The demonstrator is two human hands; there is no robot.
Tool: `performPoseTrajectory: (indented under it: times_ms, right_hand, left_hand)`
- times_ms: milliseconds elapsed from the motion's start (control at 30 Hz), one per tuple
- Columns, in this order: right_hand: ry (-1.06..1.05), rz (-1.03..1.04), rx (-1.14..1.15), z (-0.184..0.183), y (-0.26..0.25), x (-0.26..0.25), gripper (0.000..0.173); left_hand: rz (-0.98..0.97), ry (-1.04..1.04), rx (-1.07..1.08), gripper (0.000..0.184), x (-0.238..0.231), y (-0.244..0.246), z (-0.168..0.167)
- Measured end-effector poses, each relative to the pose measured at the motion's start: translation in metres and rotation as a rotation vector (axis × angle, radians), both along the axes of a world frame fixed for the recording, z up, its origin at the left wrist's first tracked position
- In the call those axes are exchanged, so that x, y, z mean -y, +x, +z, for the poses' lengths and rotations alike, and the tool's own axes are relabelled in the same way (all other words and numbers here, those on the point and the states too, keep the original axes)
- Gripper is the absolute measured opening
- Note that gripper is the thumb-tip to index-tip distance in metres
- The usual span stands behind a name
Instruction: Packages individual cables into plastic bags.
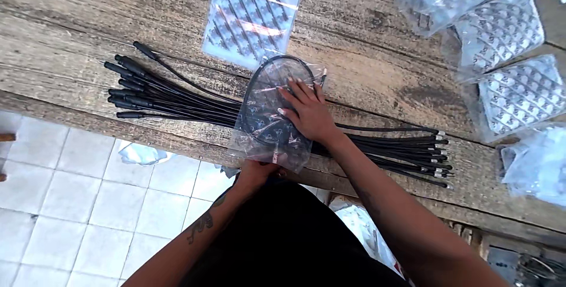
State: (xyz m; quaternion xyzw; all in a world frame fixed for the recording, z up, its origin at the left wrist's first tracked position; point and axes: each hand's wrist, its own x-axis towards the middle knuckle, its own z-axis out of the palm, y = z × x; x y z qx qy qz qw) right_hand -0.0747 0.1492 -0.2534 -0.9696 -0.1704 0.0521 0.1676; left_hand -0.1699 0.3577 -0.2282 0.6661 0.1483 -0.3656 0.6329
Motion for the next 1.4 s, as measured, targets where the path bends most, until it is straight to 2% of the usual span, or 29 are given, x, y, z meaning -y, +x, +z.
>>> performPoseTrajectory:
  times_ms: [167,333,433,600,767,867,1000,1167,1400]
  right_hand:
    - [0.026,-0.006,0.001,-0.002,0.000,0.000,0.056]
    - [0.015,-0.026,0.000,-0.004,0.002,0.001,0.054]
    - [-0.007,-0.036,-0.015,-0.004,0.002,0.001,0.053]
    - [-0.049,-0.040,-0.016,-0.006,0.003,-0.001,0.055]
    - [-0.048,-0.029,-0.014,-0.008,0.002,0.000,0.055]
    - [-0.044,-0.029,-0.015,-0.008,0.003,0.000,0.055]
    - [-0.037,-0.033,-0.023,-0.007,0.003,0.001,0.055]
    - [-0.036,-0.036,-0.030,-0.006,0.004,0.000,0.054]
    - [-0.027,-0.030,-0.013,-0.006,0.003,0.000,0.055]
  left_hand:
    - [-0.030,-0.067,0.011,0.015,0.003,-0.004,-0.001]
    - [-0.015,-0.181,-0.077,0.017,-0.001,-0.013,-0.007]
    - [-0.036,-0.200,-0.028,0.018,-0.005,-0.018,-0.007]
    - [0.047,-0.251,-0.056,0.017,-0.003,-0.024,-0.010]
    - [0.186,-0.379,-0.082,0.025,-0.004,-0.017,-0.017]
    - [0.258,-0.378,-0.153,0.021,-0.002,-0.013,-0.012]
    - [0.207,-0.388,-0.263,0.021,-0.003,-0.018,-0.006]
    - [0.237,-0.469,-0.357,0.020,-0.001,-0.027,-0.015]
    - [0.316,-0.438,-0.311,0.024,-0.002,-0.025,-0.011]
